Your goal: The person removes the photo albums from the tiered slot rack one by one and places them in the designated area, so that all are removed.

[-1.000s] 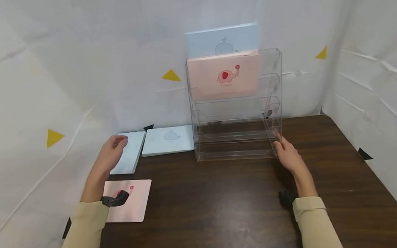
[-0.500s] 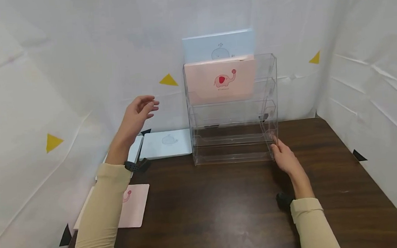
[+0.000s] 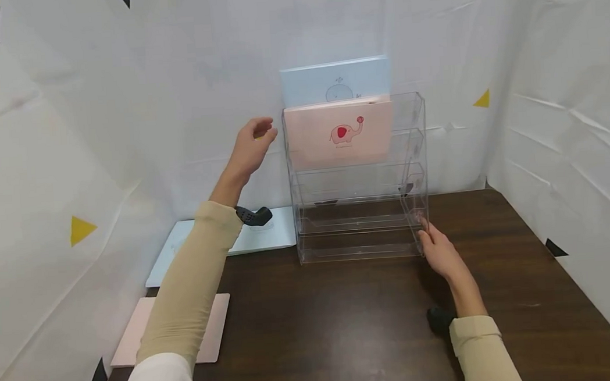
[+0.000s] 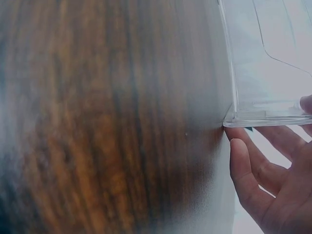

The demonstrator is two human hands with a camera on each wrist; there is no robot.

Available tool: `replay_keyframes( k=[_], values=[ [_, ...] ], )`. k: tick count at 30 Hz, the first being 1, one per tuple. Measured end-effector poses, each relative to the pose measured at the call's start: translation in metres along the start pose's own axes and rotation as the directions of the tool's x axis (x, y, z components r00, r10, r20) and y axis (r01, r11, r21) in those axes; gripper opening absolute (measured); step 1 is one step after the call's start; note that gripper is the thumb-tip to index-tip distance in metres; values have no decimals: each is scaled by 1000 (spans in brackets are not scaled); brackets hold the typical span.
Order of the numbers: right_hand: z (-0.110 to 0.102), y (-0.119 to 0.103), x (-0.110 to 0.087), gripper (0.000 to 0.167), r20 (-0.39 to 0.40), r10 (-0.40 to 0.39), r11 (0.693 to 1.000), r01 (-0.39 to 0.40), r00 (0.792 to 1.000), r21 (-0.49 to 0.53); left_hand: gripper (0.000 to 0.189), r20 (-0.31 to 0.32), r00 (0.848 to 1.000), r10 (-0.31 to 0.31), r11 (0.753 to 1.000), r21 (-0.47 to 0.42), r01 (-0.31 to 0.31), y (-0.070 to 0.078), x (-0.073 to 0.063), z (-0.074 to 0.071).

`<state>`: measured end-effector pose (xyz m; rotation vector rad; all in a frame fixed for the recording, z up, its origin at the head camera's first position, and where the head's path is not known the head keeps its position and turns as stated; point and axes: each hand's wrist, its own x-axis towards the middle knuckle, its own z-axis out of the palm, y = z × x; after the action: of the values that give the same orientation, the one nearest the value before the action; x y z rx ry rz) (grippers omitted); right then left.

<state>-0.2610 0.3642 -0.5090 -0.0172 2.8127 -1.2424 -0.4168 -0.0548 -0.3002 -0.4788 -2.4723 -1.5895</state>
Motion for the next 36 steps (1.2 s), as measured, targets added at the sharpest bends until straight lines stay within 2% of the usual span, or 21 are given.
replay_keyframes(
  k=[7, 14, 21, 28, 36],
  values=[
    [2, 0, 0, 65, 10, 7, 1000, -8, 1000, 15, 49, 16, 1000, -22, 1000, -6, 22, -1, 12, 9],
    [-3, 2, 2, 62, 3, -17, 1000, 17, 1000, 18, 53, 42, 997, -59, 998, -24, 61, 2, 24, 19],
    [-10, 6, 1, 64, 29, 0, 999, -1, 1000, 40, 56, 34, 996, -88, 996, 14, 87, 9, 32, 30],
    [-13, 5, 1, 64, 32, 16, 999, -17, 999, 52, 51, -48, 999, -16, 998, 58, 18, 13, 32, 36],
    [-14, 3, -1, 63, 26, 17, 999, -18, 1000, 44, 54, -31, 997, 65, 995, 75, -63, 16, 30, 40]
  ],
)
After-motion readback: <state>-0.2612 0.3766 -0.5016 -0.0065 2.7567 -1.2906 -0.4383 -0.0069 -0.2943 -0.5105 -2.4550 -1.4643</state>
